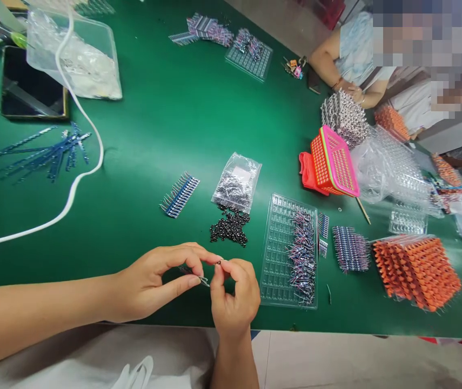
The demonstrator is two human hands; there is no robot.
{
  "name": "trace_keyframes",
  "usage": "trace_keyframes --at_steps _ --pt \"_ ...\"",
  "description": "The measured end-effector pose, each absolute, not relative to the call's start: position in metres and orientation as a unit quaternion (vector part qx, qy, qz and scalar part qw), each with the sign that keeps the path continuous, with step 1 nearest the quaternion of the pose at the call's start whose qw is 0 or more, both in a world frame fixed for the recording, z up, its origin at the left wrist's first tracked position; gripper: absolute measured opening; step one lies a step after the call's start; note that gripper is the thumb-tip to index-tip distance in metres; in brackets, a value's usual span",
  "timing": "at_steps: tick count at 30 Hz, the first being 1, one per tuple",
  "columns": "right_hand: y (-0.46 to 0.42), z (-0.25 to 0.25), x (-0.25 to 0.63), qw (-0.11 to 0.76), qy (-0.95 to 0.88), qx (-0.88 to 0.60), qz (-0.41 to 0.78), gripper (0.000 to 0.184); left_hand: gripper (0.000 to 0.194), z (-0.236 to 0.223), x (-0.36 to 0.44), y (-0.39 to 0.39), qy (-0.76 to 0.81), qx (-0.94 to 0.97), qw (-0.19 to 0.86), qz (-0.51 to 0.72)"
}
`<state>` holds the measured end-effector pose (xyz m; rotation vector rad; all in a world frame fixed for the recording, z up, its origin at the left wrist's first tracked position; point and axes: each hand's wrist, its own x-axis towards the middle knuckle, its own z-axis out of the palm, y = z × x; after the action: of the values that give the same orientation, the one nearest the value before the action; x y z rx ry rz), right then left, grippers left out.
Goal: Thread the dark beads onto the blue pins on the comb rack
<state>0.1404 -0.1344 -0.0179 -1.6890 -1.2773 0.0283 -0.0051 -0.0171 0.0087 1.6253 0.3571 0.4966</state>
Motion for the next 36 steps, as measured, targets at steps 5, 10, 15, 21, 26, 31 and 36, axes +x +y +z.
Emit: trace_keyframes --at_steps 5,10,15,21,26,31,36 --pt "-0.1341 -0.0193 0.1394 0.489 -0.524 -0.697 -0.014 0.026 0.009 0.0096 -0.0051 -0.0179 0.147 0.728 0.630 0.227" --pt "-0.1347 -0.0209 0.1400 0.464 -0.533 -0.707 -0.045 0.027 0.009 0.0092 -0.0050 -0.0179 0.148 0.730 0.627 0.228" --pt "-0.1342 -0.0219 0.1402 0.452 -0.542 -0.706 -0.065 0.027 0.009 0.0085 -0.0050 -0.0176 0.154 0.719 0.639 0.224" --pt "-0.1326 -0.0209 0.1401 0.452 -0.533 -0.714 -0.032 0.021 0.007 0.0084 -0.0066 -0.0175 0.175 0.667 0.699 0.191" --pt "-0.1309 -0.0196 0.1400 0.458 -0.526 -0.716 -0.023 0.017 0.009 0.0081 -0.0045 -0.0165 0.193 0.612 0.748 0.170" --pt "-0.1298 -0.0196 0.1398 0.464 -0.521 -0.716 -0.012 0.015 0.009 0.0087 -0.0032 -0.0169 0.192 0.585 0.770 0.164" --pt "-0.1334 -0.0195 0.1398 0.515 -0.471 -0.714 0.060 0.009 0.016 0.0072 0.0005 -0.0191 0.239 0.487 0.829 0.137"
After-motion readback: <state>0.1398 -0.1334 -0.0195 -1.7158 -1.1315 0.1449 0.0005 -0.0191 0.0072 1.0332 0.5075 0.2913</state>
